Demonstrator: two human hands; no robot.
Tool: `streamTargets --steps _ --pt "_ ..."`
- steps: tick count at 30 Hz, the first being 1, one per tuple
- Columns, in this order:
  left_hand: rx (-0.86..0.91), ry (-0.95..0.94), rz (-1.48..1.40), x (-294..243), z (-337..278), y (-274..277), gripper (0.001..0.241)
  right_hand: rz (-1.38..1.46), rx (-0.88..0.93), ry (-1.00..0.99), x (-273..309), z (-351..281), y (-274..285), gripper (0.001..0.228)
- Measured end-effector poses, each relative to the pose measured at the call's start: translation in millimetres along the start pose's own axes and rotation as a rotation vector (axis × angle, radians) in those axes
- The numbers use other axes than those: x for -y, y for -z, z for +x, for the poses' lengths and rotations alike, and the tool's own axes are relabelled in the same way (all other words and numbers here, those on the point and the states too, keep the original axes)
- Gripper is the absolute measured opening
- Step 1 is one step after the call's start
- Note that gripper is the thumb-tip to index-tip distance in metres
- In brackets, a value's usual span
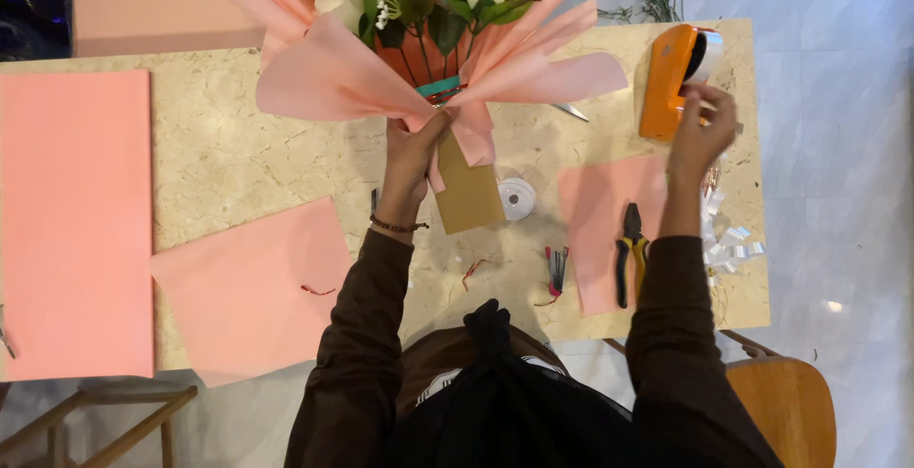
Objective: The person wraps a floral bouquet using pink paper, secures a decorative bow to a wooden skewer with wire and adhesive tape, and attaches it to the arrangement.
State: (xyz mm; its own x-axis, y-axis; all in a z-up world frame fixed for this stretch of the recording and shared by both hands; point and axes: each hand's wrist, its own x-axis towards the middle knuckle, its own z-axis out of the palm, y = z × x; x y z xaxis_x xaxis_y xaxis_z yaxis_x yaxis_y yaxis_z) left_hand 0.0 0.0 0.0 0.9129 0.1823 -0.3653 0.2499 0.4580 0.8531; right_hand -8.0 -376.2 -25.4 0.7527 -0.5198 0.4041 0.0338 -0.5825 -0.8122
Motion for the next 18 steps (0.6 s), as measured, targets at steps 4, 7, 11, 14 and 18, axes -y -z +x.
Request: streamTargets --steps 4,7,11,14,18 --pt "-0.001 0.114 -0.038 -22.5 -4.4 -13.2 0.051 -0.354 0.023 -0.065 -21.3 13.8 36.8 0.031" --pt "-0.031 0.166 -0.037 -16.8 -2.8 -20.4 0.061 0.039 0.130 -0.010 58.7 1.0 29.8 0.025" --pt "0.060 0.117 -0.031 -22.5 -13.3 -30.3 0.043 0.110 0.363 0.348 174.4 -12.8 7.9 0.040" --pt "0.082 0.148 0.022 -30.1 -23.4 -20.8 0.046 -0.024 0.443 0.476 203.9 22.5 -12.7 0.020" --pt "0.144 0.202 0.027 -40.3 -43.7 -12.9 0.049 0.099 0.769 0.580 235.1 70.7 -42.8 0.021"
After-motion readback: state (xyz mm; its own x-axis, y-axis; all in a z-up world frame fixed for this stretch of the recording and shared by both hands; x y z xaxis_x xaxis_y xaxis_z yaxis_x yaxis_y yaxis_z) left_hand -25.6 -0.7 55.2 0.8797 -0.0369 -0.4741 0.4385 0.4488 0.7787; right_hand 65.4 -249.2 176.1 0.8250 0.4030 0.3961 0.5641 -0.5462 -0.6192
